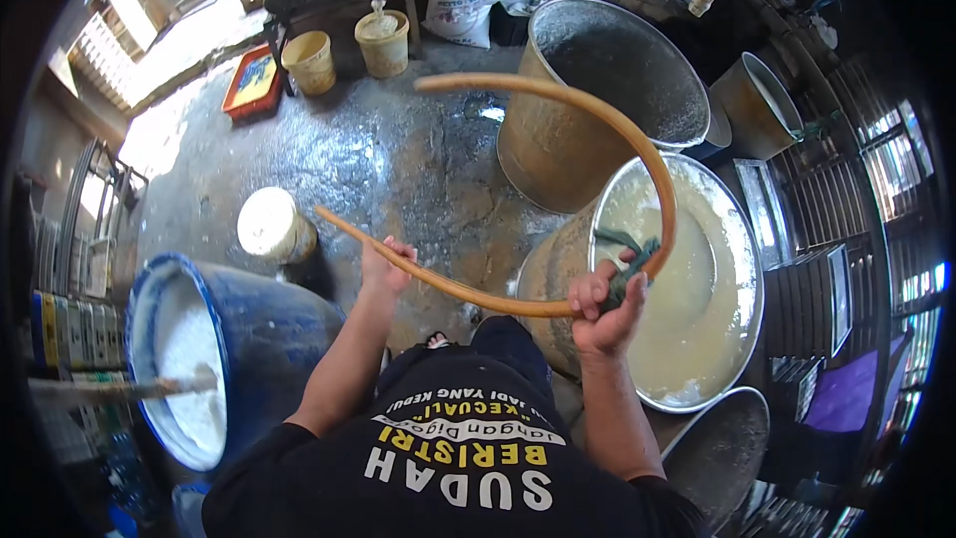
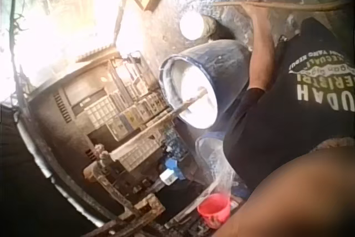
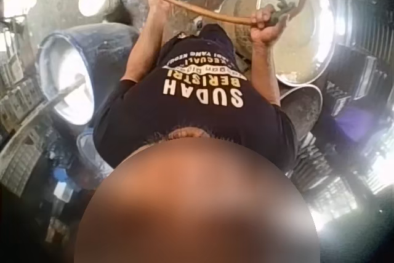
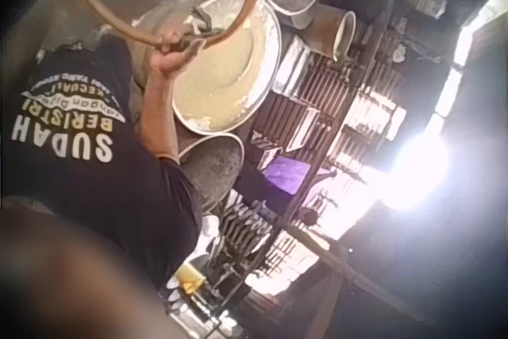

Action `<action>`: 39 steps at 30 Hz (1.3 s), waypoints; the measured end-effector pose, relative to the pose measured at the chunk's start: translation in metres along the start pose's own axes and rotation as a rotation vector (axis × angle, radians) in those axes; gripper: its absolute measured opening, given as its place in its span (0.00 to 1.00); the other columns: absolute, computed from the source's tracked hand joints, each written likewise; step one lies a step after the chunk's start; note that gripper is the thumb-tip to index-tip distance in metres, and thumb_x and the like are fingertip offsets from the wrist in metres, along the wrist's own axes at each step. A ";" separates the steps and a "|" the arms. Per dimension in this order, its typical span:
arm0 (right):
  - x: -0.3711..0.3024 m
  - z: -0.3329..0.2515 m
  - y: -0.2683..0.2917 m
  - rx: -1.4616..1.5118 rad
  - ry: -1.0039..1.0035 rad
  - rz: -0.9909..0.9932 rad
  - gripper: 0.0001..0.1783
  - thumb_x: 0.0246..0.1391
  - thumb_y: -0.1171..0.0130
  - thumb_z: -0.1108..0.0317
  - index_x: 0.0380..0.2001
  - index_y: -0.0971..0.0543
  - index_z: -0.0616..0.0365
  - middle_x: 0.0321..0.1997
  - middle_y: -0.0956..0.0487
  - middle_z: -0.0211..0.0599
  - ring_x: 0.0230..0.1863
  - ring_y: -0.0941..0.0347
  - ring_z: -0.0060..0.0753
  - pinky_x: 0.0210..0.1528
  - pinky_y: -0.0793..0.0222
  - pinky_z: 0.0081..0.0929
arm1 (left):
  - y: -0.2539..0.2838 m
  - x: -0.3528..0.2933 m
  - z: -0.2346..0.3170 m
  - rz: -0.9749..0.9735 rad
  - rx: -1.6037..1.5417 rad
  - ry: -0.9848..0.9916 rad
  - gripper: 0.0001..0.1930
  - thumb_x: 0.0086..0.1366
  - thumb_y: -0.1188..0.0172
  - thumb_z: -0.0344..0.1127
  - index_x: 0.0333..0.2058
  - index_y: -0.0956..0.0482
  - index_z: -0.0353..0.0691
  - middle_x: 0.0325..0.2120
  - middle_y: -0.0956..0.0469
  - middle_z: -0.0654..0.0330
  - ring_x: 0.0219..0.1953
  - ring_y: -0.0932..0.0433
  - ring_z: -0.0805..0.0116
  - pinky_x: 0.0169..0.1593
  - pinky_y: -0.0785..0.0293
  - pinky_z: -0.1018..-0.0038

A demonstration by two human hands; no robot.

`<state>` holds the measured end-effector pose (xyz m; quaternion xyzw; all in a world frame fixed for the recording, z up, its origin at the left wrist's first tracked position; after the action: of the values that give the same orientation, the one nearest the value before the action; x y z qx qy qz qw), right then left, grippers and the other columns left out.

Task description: The person stirs a white liquid and foam in a large metal vat with a paddle, pours liquid from a bucket into the vat, and lifts a mesh bag containing solids.

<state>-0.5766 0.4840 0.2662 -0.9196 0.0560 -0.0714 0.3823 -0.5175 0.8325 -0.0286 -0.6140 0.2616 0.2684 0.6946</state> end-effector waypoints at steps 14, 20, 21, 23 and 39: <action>0.262 -0.021 0.054 -0.045 0.129 0.345 0.26 0.68 0.47 0.48 0.61 0.29 0.50 0.20 0.36 0.19 0.13 0.49 0.13 0.18 0.46 0.19 | -0.252 0.185 0.023 0.189 0.441 -0.284 0.25 0.76 0.58 0.61 0.37 0.36 0.42 0.17 0.40 0.65 0.12 0.43 0.74 0.15 0.39 0.71; 0.369 -0.016 0.048 -0.043 0.091 0.498 0.20 0.68 0.47 0.53 0.57 0.27 0.50 0.21 0.35 0.19 0.13 0.48 0.13 0.18 0.50 0.19 | -0.340 0.271 0.039 0.169 0.447 -0.289 0.24 0.75 0.58 0.61 0.37 0.36 0.43 0.17 0.40 0.66 0.12 0.43 0.74 0.15 0.38 0.72; 0.375 -0.013 0.051 -0.085 0.147 0.465 0.20 0.67 0.45 0.55 0.56 0.26 0.51 0.21 0.35 0.19 0.13 0.48 0.13 0.18 0.51 0.19 | -0.345 0.296 0.040 0.192 0.454 -0.297 0.24 0.76 0.58 0.60 0.36 0.35 0.44 0.16 0.40 0.67 0.12 0.43 0.74 0.15 0.39 0.73; 0.382 -0.005 0.047 -0.228 0.214 0.662 0.19 0.65 0.45 0.58 0.55 0.26 0.52 0.20 0.36 0.21 0.12 0.47 0.14 0.17 0.48 0.20 | -0.361 0.337 0.025 0.201 0.440 -0.230 0.22 0.76 0.57 0.58 0.32 0.34 0.46 0.15 0.40 0.68 0.12 0.43 0.75 0.16 0.39 0.75; 0.206 -0.047 0.065 -0.589 0.402 1.662 0.09 0.61 0.39 0.64 0.40 0.26 0.55 0.25 0.30 0.26 0.19 0.33 0.22 0.19 0.35 0.25 | -0.692 0.437 -0.061 -0.454 0.957 0.099 0.25 0.74 0.54 0.64 0.32 0.34 0.46 0.17 0.44 0.70 0.16 0.47 0.78 0.21 0.48 0.78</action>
<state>-0.3855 0.3734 0.2713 -0.6135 0.7839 0.0855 0.0428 0.2753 0.7243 0.1546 -0.2814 0.2479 -0.0672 0.9246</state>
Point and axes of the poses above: each hand's wrist, its own x-axis towards the middle knuckle, its own y-axis out of the back of the hand, z = x × y, the point moved 8 cm from there along x, towards the middle knuckle
